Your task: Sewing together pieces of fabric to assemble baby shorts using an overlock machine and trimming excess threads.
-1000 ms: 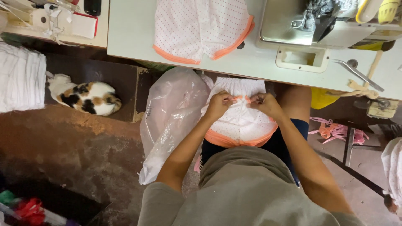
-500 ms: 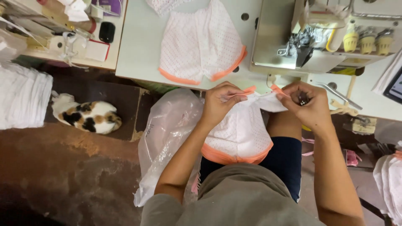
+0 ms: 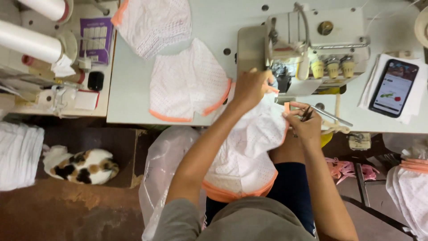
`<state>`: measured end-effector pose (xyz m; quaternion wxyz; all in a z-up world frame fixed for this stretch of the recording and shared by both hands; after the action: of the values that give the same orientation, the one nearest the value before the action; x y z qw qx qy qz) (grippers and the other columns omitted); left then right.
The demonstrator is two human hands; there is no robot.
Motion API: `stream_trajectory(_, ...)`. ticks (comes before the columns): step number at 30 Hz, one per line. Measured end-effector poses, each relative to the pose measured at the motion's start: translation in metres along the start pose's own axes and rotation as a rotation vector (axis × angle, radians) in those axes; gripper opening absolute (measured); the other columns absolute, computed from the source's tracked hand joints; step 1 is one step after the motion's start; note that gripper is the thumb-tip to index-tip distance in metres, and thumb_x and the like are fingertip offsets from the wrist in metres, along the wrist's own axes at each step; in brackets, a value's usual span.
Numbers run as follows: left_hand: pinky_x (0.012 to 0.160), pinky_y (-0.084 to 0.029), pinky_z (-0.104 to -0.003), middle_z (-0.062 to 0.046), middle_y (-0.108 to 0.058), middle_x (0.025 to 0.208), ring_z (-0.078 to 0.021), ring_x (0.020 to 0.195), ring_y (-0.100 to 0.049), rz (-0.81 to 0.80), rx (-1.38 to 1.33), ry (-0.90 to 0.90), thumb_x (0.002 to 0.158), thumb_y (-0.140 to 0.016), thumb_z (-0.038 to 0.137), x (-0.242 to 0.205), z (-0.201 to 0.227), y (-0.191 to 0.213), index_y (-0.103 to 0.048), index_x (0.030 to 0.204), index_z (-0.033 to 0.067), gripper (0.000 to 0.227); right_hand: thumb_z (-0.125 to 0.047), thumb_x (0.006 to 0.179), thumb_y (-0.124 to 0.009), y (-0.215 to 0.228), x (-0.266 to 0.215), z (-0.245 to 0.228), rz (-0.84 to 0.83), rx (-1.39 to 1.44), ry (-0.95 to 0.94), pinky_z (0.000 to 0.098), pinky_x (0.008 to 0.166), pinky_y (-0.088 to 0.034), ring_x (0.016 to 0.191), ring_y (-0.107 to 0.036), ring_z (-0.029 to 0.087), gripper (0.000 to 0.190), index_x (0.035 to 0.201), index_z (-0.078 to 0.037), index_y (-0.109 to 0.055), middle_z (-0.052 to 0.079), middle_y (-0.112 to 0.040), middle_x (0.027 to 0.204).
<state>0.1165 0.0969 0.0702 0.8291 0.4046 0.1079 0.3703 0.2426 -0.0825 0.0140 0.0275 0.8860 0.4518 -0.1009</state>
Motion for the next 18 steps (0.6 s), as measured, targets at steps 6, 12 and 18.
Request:
stream_trajectory(6,0.085,-0.05,-0.037,-0.009,-0.06,0.103,-0.0289,0.104,-0.058,0.416,0.416,-0.221,0.08,-0.076,-0.001,-0.047,-0.002,-0.055,-0.063,0.089,0.0081,0.018,-0.01,0.084,-0.085,0.011,0.027,0.078,0.058,0.049,-0.118,0.0209,0.03,-0.03,0.033,-0.044,0.004,0.028,0.105,0.003,-0.071,0.009,-0.066,0.08)
stream_trajectory(12,0.115,-0.038,-0.059,-0.024,-0.047,0.155,-0.0401,0.147,-0.045,0.494,0.456,-0.208,0.107,-0.047,0.039,-0.07,0.028,-0.054,-0.053,0.147,0.0129,0.048,-0.016,0.089,-0.084,0.018,0.04,0.07,0.158,0.037,-0.065,0.0205,0.033,-0.034,0.032,-0.047,0.006,0.024,0.105,-0.002,-0.074,0.003,-0.062,0.073)
stream_trajectory(18,0.123,-0.028,-0.054,-0.024,-0.042,0.159,-0.0356,0.152,-0.036,0.353,0.211,-0.164,0.11,-0.041,0.026,-0.066,0.013,-0.048,-0.051,0.14,0.0008,0.04,-0.01,0.089,-0.082,0.009,0.022,0.055,0.181,0.106,-0.026,0.0193,0.035,-0.034,0.032,-0.045,0.005,0.024,0.105,0.002,-0.07,0.006,-0.063,0.079)
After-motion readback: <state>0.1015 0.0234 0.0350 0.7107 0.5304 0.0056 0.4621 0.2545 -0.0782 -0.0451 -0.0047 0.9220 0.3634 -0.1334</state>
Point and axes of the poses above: each hand's wrist, its own x-axis towards the middle knuckle, its own y-axis out of the back of the hand, z = x × y, the point moved 7 cm from there along x, towards the middle knuckle
